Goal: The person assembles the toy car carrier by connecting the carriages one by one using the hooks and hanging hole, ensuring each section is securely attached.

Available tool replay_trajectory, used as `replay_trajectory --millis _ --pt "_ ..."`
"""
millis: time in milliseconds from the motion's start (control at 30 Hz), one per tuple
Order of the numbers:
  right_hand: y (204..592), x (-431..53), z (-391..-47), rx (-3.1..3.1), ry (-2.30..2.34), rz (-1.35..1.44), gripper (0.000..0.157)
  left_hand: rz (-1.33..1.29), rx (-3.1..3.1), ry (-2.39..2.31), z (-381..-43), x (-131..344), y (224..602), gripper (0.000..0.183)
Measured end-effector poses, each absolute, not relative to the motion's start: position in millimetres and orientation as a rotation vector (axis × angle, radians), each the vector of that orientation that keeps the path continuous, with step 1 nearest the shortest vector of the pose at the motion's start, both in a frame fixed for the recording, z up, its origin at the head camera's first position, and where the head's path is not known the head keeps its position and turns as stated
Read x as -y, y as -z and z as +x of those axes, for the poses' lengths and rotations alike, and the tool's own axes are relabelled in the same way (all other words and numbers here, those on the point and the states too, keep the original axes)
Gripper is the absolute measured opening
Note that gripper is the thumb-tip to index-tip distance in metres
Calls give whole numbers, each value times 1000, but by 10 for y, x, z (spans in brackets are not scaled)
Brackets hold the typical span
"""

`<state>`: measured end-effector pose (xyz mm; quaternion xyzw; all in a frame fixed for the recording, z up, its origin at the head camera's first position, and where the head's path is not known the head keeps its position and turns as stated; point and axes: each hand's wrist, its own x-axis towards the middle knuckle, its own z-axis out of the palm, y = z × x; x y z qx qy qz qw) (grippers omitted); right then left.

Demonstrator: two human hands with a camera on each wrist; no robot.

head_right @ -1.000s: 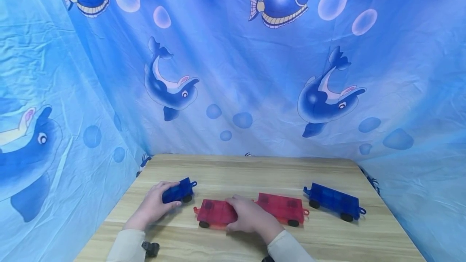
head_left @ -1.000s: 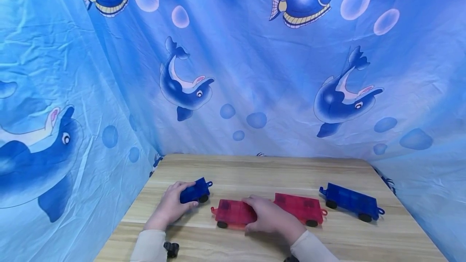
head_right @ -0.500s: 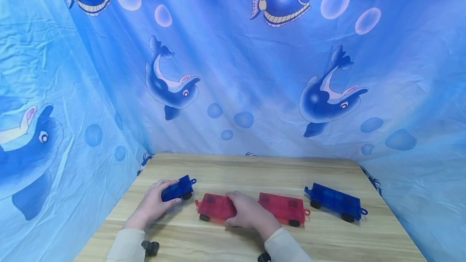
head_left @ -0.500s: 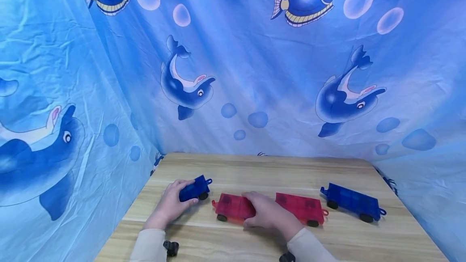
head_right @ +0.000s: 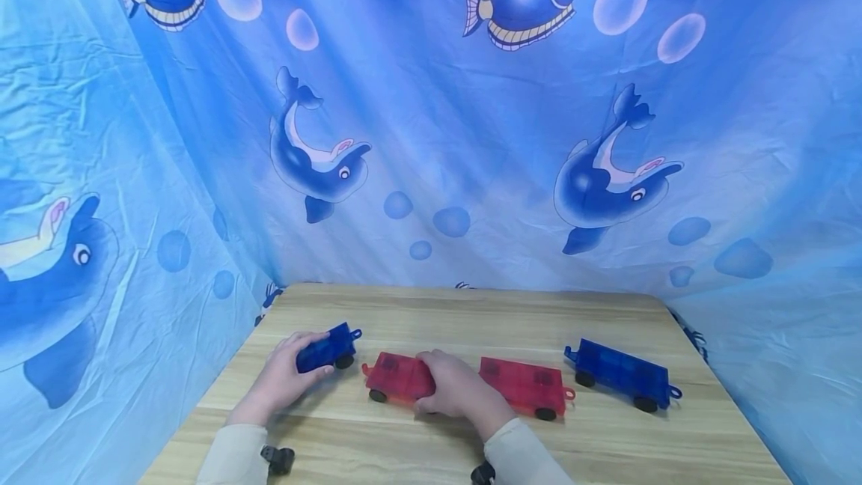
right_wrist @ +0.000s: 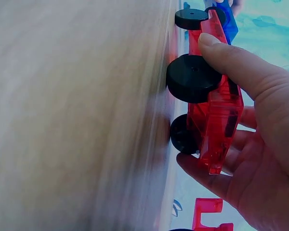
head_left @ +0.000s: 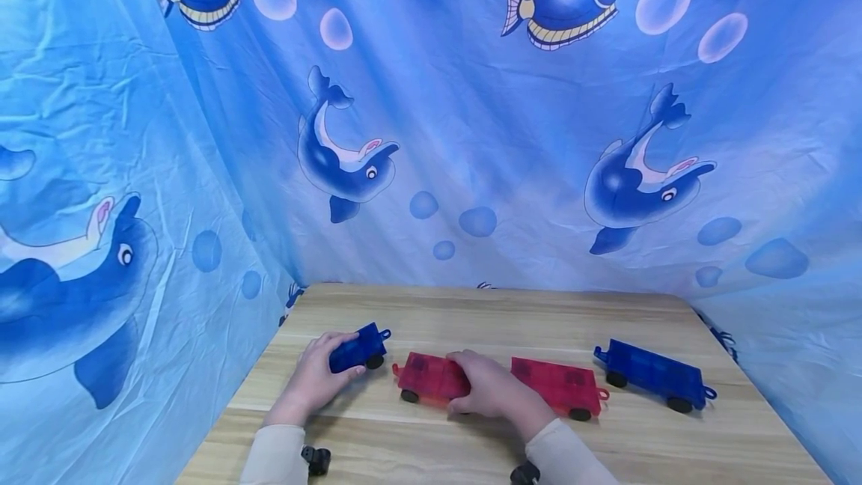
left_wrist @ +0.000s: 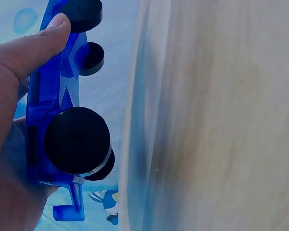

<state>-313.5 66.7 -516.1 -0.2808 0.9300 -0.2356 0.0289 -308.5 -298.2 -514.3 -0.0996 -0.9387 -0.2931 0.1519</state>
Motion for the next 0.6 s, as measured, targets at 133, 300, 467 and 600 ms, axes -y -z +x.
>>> replay_trajectory --millis 133,300,467,600 --pt "5163 -657 -3140 -2885 710 -881 88 -283 2702 847 -3071 2987 5138 67" --pt "5157 -646 -3132 -2893 699 -883 89 -293 2714 854 -3053 2994 5134 64" --pt "5146 -643 -3130 -2898 696 -841 89 -322 2731 862 -3052 2991 5134 63" --pt "5154 -647 -3137 -2900 711 -817 90 -351 2748 869 -3052 2978 5133 62"
